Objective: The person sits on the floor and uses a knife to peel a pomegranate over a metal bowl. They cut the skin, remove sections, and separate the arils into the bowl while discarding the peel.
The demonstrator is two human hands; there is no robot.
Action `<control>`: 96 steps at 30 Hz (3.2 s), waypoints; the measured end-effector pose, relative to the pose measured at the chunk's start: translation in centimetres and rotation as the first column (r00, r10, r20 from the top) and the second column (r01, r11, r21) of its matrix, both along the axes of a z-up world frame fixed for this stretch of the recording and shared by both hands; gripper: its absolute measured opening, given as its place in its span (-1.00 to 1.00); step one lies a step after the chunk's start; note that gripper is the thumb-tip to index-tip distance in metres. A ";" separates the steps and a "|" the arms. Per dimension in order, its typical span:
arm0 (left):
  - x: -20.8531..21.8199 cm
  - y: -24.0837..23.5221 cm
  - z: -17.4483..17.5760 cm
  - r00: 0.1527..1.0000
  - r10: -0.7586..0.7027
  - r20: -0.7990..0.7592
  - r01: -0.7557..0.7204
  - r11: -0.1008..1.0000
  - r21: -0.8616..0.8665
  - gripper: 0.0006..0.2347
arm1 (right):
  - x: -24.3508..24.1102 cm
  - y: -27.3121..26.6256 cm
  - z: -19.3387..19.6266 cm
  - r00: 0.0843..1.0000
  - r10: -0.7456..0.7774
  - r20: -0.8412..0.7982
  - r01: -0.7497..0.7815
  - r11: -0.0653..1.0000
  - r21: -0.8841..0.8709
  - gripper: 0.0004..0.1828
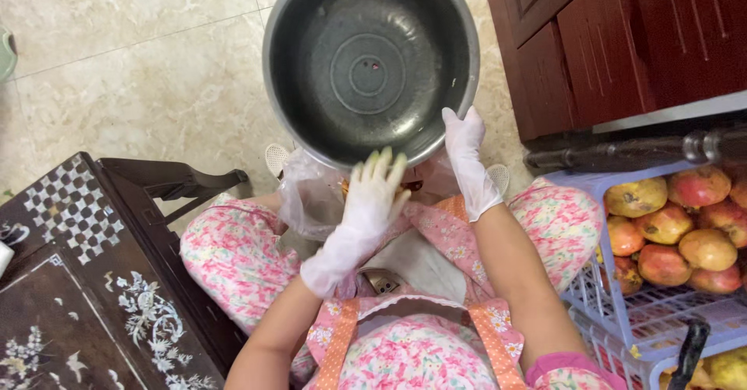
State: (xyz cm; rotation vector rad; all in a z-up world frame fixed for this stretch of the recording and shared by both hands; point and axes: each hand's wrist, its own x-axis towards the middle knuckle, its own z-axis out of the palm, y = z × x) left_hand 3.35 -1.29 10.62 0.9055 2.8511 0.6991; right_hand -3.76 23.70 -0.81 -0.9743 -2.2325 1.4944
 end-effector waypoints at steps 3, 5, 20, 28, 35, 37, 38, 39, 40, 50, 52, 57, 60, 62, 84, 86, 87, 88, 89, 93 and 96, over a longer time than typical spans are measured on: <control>-2.6 0.4 -0.5 0.996 0.005 -0.094 -0.013 0.996 -0.084 -0.33 | 0.5 -0.8 2.7 0.989 -0.004 0.149 -0.008 0.996 0.083 -0.50; -3.1 0.6 -1.0 0.997 -0.025 0.075 0.040 0.978 -0.202 -0.33 | 2.5 -0.5 5.6 0.998 -0.024 0.050 0.001 0.907 0.420 -0.27; 3.1 8.9 5.6 0.980 -0.197 -0.027 0.193 0.903 0.385 -0.40 | 38.5 26.3 15.1 0.807 -0.457 0.375 0.056 0.691 0.720 -0.31; 8.0 18.0 10.5 0.857 -0.502 0.113 0.342 0.720 0.603 -0.44 | 34.2 32.0 10.4 0.643 -0.577 0.504 0.149 0.740 0.656 0.11; 11.0 24.6 11.3 0.263 -0.566 0.781 -0.217 0.754 0.620 -0.14 | 36.9 22.0 20.5 0.981 -0.032 -0.192 -0.076 0.846 -0.527 -0.29; 11.1 24.3 10.0 0.123 -0.572 0.811 -0.254 0.772 0.583 -0.17 | 39.2 21.8 22.6 0.984 0.033 -0.174 -0.087 0.946 -0.312 -0.33; 10.7 23.8 9.4 0.058 -0.575 0.816 -0.269 0.779 0.567 -0.19 | 40.4 22.3 23.4 0.985 0.066 -0.162 -0.097 0.977 -0.191 -0.35; 10.3 23.0 8.9 -0.043 -0.595 0.802 -0.313 0.771 0.555 -0.25 | 42.0 22.7 24.1 0.969 0.147 0.196 -0.188 0.960 0.209 -0.34; 9.5 22.2 8.4 -0.127 -0.617 0.777 -0.366 0.757 0.541 -0.31 | 43.3 23.7 24.7 0.842 0.080 0.533 -0.396 0.762 0.512 -0.31; -0.4 8.8 7.8 0.098 -0.816 0.570 -0.802 0.274 0.531 -0.56 | 51.5 26.5 18.3 0.260 0.037 0.965 -0.964 0.058 0.258 -0.01; -2.3 4.7 8.2 0.143 -0.786 0.601 -0.806 0.261 0.532 -0.53 | 52.9 27.8 16.7 0.438 0.261 0.861 -0.899 0.109 0.424 -0.17; -3.5 -2.9 7.4 0.334 -0.688 0.645 -0.701 0.276 0.657 -0.52 | 53.1 29.4 15.0 0.558 0.397 0.729 -0.817 0.107 0.567 -0.23; -3.0 -5.0 5.8 0.351 -0.633 0.689 -0.637 0.378 0.672 -0.54 | 50.3 26.4 18.0 0.668 0.329 0.668 -0.744 0.264 0.614 -0.41; -1.9 -4.9 4.0 0.260 -0.602 0.755 -0.617 0.498 0.610 -0.55 | 46.9 22.6 20.6 0.766 0.258 0.588 -0.636 0.437 0.636 -0.52; 2.5 -2.9 -6.6 0.026 -0.310 0.950 -0.256 0.917 0.306 -0.59 | 6.4 -6.1 19.1 0.808 0.336 -0.484 -0.518 0.795 -0.314 -0.67; -1.3 -3.3 -4.2 0.157 -0.621 0.768 -0.178 0.747 0.640 -0.57 | 4.4 -5.3 19.2 0.782 0.416 -0.463 -0.576 0.766 -0.285 -0.77; -3.0 -3.2 -3.1 0.124 -0.702 0.701 -0.366 0.624 0.690 -0.59 | 3.9 -5.3 19.1 0.791 0.417 -0.447 -0.570 0.767 -0.293 -0.74; -4.7 -2.8 -2.2 0.108 -0.782 0.614 -0.537 0.474 0.698 -0.58 | 3.8 -5.2 19.1 0.802 0.414 -0.430 -0.559 0.773 -0.299 -0.71; -6.2 -3.0 -1.4 0.112 -0.767 0.632 -0.616 0.446 0.649 -0.56 | 3.8 -5.1 19.1 0.813 0.412 -0.412 -0.548 0.779 -0.305 -0.68; -12.1 -3.4 0.3 0.192 -0.747 0.637 -0.755 0.302 0.582 -0.43 | 3.8 -5.5 19.4 0.845 0.409 -0.345 -0.505 0.823 -0.259 -0.52; -12.4 -3.6 0.4 0.290 -0.732 0.617 -0.771 0.203 0.604 -0.44 | 4.0 -6.2 19.8 0.799 0.578 -0.164 -0.601 0.776 -0.193 -0.55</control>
